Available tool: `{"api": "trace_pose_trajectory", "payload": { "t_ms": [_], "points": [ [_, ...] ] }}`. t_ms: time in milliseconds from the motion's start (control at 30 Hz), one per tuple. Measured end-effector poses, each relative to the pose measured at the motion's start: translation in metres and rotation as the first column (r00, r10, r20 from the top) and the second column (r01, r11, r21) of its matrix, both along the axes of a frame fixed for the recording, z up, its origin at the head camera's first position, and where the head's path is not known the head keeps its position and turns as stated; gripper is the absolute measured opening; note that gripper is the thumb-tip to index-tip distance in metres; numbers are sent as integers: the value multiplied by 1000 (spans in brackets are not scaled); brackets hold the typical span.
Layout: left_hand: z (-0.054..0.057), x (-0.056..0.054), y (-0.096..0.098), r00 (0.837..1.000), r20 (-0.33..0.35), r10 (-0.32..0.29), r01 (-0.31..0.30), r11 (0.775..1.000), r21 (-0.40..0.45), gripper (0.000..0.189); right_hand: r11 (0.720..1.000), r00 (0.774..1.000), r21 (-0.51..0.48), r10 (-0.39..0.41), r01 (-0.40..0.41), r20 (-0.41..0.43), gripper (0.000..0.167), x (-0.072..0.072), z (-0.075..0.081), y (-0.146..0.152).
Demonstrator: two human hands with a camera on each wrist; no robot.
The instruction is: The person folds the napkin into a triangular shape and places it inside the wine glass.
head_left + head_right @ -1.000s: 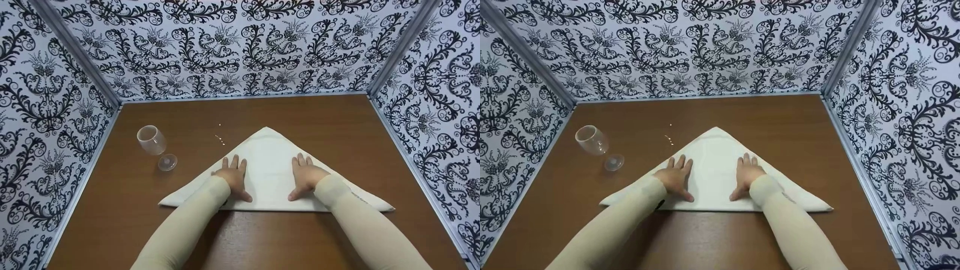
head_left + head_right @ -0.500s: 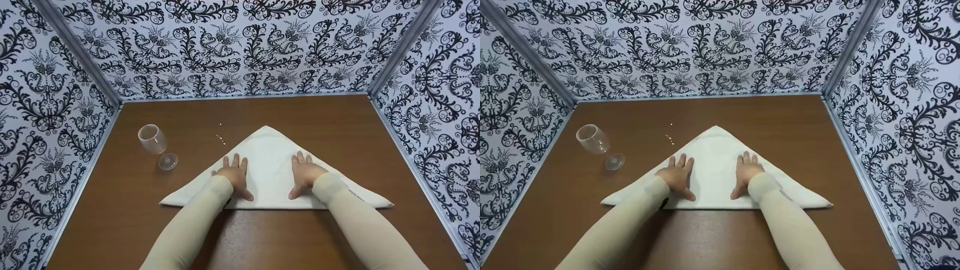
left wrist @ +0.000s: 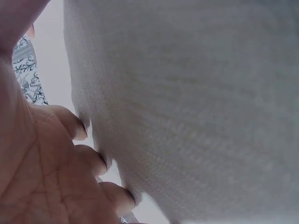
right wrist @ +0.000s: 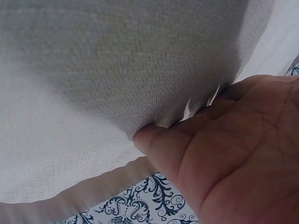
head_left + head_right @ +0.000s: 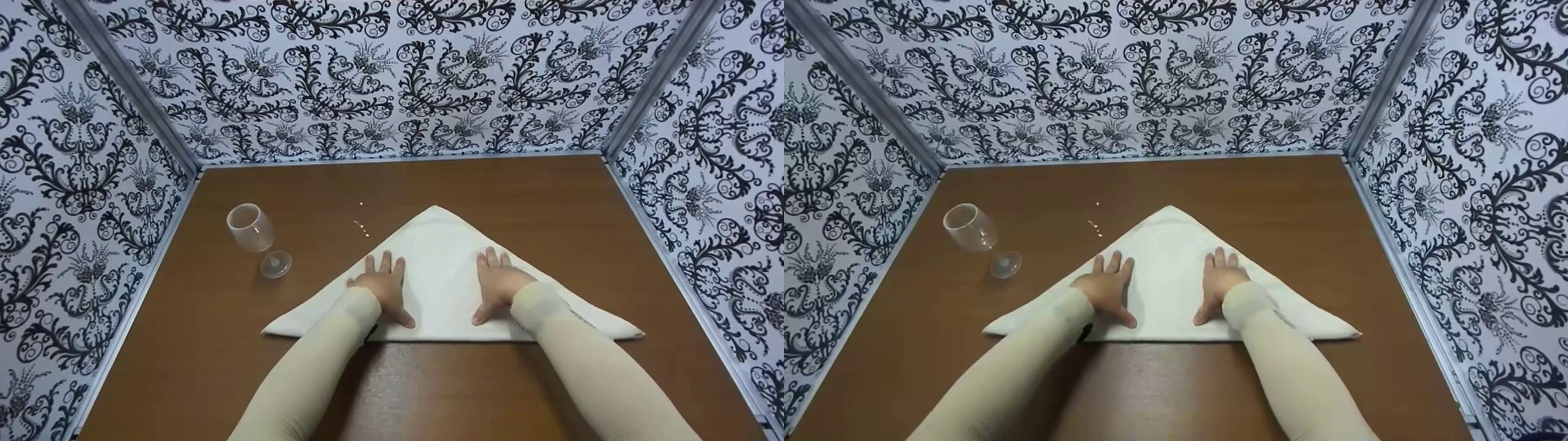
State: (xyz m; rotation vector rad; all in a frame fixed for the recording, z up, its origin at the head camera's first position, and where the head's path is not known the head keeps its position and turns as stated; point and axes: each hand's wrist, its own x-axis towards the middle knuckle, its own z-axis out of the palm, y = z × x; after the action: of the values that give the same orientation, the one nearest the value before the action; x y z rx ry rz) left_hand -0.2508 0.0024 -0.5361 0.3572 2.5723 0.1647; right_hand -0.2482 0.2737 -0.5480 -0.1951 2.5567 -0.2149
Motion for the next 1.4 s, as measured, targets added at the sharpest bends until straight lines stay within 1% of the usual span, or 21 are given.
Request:
{"api": "trace_pose_trajectory", "payload": {
  "t_ms": [333, 567, 733, 933, 1400],
  "points": [
    [0, -1, 1, 1000, -22, -8, 7, 1000, -9, 140, 1000, 1000, 0, -10, 10, 8, 157, -1, 0, 0],
    [1, -2, 0, 999, -35, -7, 6, 1000, -12, 139, 1000, 1000, 2, -3, 3, 6, 155, -4, -1, 0],
    [0, -7, 0, 999, -32, -10, 10, 1000, -18, 139, 1000, 1000, 6, -7, 7, 7, 154, -8, 1, 1],
    [-2, -14, -1, 1000, -10, 8, -9, 1000, -20, 141, 1000, 1000, -5, -18, 18, 18, 156, -13, 3, 1],
    [8, -23, 1, 1000, 2, 17, -17, 1000, 21, 138, 999, 999, -35, -40, 40, 21, 153, -22, 7, 2]
  ]
}}
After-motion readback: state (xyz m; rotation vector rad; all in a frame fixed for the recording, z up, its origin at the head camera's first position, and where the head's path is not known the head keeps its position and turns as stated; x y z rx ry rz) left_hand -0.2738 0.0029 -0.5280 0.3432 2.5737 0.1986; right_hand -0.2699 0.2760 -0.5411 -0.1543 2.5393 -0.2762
